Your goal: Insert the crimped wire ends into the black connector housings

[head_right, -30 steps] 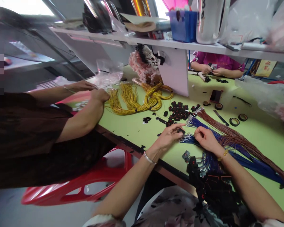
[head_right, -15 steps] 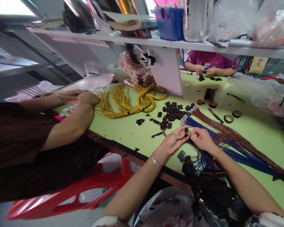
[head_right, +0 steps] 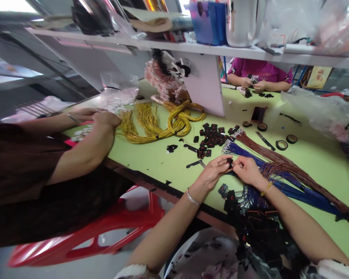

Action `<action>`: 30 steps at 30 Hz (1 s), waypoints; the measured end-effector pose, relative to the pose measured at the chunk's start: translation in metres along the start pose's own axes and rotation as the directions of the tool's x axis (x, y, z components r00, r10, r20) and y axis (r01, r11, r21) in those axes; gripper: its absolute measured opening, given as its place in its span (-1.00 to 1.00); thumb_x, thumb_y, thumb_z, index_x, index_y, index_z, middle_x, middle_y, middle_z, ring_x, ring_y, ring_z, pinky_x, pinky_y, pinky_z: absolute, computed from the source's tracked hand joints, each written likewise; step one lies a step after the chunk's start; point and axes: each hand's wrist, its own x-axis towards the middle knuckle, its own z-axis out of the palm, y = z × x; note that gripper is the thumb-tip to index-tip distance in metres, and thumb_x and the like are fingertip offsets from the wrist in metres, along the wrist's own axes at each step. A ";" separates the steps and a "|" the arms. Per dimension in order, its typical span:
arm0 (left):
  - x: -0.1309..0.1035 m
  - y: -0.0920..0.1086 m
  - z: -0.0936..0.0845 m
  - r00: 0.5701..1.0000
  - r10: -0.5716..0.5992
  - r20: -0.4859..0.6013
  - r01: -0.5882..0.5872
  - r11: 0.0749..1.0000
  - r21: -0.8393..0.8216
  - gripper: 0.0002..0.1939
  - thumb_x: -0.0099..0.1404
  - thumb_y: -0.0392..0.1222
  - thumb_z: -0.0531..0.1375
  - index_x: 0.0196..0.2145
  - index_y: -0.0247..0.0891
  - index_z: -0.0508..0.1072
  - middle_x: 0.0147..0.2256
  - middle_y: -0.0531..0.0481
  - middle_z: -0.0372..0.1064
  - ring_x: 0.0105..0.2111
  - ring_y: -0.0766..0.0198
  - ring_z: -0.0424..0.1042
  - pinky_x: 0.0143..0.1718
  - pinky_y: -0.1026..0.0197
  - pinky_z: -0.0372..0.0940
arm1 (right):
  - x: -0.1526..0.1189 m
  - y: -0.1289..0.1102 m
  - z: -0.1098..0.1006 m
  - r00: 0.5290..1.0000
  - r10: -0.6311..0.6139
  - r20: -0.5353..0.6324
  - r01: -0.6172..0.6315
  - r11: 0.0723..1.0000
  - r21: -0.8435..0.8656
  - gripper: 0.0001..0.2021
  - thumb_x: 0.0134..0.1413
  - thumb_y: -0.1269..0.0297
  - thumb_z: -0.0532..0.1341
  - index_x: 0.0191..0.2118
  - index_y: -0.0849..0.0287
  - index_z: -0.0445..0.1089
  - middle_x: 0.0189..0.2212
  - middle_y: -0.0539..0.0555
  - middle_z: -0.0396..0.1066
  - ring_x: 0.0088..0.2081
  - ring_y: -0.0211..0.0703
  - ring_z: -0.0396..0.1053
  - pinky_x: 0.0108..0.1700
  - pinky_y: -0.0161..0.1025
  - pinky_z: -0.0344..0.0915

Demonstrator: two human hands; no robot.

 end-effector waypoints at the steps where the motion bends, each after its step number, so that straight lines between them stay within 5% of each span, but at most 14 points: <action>1: -0.001 -0.001 0.001 0.999 0.026 -0.018 -0.025 0.999 0.043 -0.61 -0.04 -0.34 0.35 -0.18 -0.33 0.49 -0.29 -0.08 0.44 -0.31 0.34 0.40 -0.20 0.27 0.32 | 0.000 0.000 0.001 1.000 -0.017 0.005 0.018 1.000 -0.017 -0.86 -0.05 0.32 0.10 -0.57 0.17 0.19 -0.64 -0.09 0.18 -0.58 -0.35 0.05 -0.50 -0.38 0.03; 6: -0.004 -0.005 0.007 0.991 0.043 -0.127 -0.031 0.995 0.094 -0.63 -0.05 -0.28 0.37 -0.22 -0.35 0.49 -0.33 -0.08 0.45 -0.39 0.36 0.39 -0.31 0.29 0.33 | -0.002 -0.002 -0.001 0.991 -0.124 0.054 0.128 0.987 -0.094 -0.87 0.02 0.33 0.08 -0.51 0.18 0.24 -0.60 -0.06 0.24 -0.54 -0.33 0.11 -0.46 -0.37 0.05; 12: -0.004 -0.011 0.010 0.986 0.058 -0.155 -0.045 0.995 0.088 -0.64 -0.07 -0.30 0.37 -0.25 -0.36 0.48 -0.35 -0.09 0.45 -0.37 0.34 0.41 -0.29 0.27 0.35 | -0.002 0.000 0.001 0.997 -0.048 0.059 0.055 0.989 -0.141 -0.87 -0.04 0.35 0.10 -0.56 0.17 0.22 -0.65 -0.08 0.20 -0.58 -0.34 0.07 -0.50 -0.37 0.01; 17: -0.003 -0.006 0.010 0.987 0.056 -0.152 -0.038 0.992 0.123 -0.65 -0.02 -0.31 0.34 -0.21 -0.33 0.47 -0.37 -0.02 0.40 -0.39 0.35 0.42 -0.30 0.25 0.36 | 0.024 0.010 -0.016 0.997 -0.063 0.054 0.073 0.976 -0.204 -0.83 0.07 0.27 0.06 -0.45 0.18 0.31 -0.54 -0.03 0.33 -0.50 -0.29 0.19 -0.43 -0.36 0.08; 22: -0.003 0.004 0.015 0.996 0.049 -0.075 -0.041 0.994 0.106 -0.65 0.04 -0.33 0.32 -0.16 -0.31 0.47 -0.38 0.00 0.37 -0.38 0.36 0.43 -0.19 0.18 0.36 | 0.060 0.026 -0.026 0.995 0.042 -0.089 -0.086 0.803 -0.590 -0.86 0.06 0.25 0.13 -0.35 0.17 0.39 -0.38 0.06 0.38 -0.39 -0.21 0.27 -0.37 -0.31 0.05; 30: 0.002 -0.004 0.015 0.995 0.025 -0.095 -0.025 1.000 0.003 -0.70 0.07 -0.20 0.34 -0.23 -0.32 0.45 -0.36 -0.05 0.41 -0.34 0.31 0.45 -0.16 0.15 0.35 | 0.065 0.022 -0.032 0.995 0.079 -0.059 -0.097 0.680 -0.726 -0.83 0.17 0.33 0.02 -0.28 0.21 0.34 -0.37 0.16 0.43 -0.42 -0.16 0.30 -0.42 -0.26 0.00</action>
